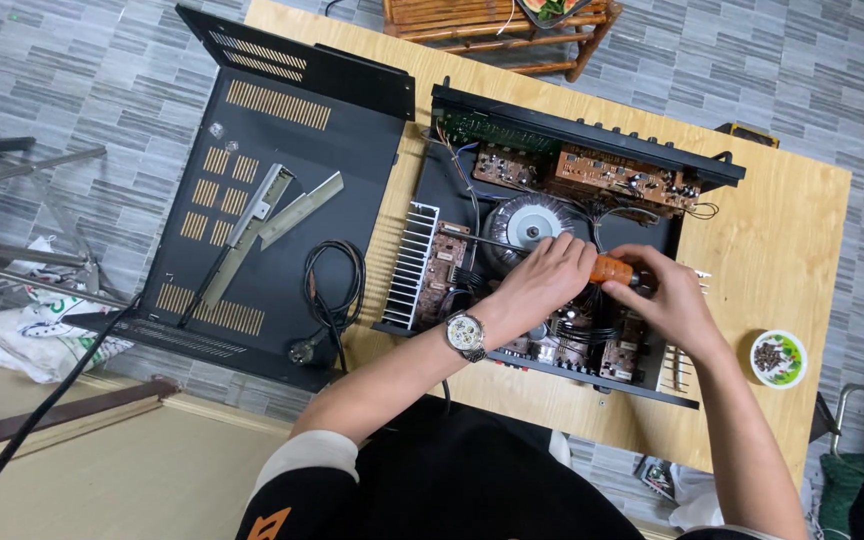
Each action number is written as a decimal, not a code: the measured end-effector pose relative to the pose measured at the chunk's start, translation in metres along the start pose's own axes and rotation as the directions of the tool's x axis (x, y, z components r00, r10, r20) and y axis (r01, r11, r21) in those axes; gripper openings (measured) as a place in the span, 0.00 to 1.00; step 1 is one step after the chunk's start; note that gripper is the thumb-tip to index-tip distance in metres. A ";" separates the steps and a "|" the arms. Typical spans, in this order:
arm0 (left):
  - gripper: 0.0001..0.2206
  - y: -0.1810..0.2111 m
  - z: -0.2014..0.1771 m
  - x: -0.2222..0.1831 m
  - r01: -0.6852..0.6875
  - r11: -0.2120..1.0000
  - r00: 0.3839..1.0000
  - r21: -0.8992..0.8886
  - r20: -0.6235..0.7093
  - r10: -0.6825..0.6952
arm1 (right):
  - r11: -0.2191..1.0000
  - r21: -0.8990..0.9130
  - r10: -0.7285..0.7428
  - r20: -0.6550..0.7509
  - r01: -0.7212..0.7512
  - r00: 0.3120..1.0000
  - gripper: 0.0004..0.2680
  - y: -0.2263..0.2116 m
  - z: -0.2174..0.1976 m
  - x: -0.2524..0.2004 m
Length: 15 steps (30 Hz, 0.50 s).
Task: Repairing the internal components of an audio amplifier using a screwdriver.
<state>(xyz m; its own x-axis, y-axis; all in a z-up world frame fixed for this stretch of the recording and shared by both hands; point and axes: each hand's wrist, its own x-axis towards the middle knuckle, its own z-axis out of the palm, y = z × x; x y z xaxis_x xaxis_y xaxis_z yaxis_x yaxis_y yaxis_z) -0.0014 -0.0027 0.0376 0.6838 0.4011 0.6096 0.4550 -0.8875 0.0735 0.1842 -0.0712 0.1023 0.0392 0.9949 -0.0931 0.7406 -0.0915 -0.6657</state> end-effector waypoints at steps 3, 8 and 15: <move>0.08 0.000 -0.008 0.001 0.007 1.000 1.000 -0.017 0.011 -0.007 | 0.997 -0.024 0.080 0.055 -0.078 0.995 0.11 0.010 0.001 -0.005; 0.08 0.000 -0.008 0.001 0.009 1.000 1.000 -0.001 0.008 -0.009 | 0.997 0.019 0.073 0.043 -0.074 0.996 0.14 0.002 -0.001 -0.003; 0.07 0.001 -0.005 0.000 0.019 1.000 1.000 0.016 -0.014 -0.019 | 0.996 -0.053 0.080 0.076 -0.077 0.994 0.12 0.004 0.001 -0.003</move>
<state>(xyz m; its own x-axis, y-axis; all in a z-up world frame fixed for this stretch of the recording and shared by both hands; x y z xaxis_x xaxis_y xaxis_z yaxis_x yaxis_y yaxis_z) -0.0037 -0.0046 0.0411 0.6668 0.4145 0.6193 0.4773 -0.8758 0.0722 0.1864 -0.0749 0.0995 0.0474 0.9781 -0.2025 0.7698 -0.1650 -0.6166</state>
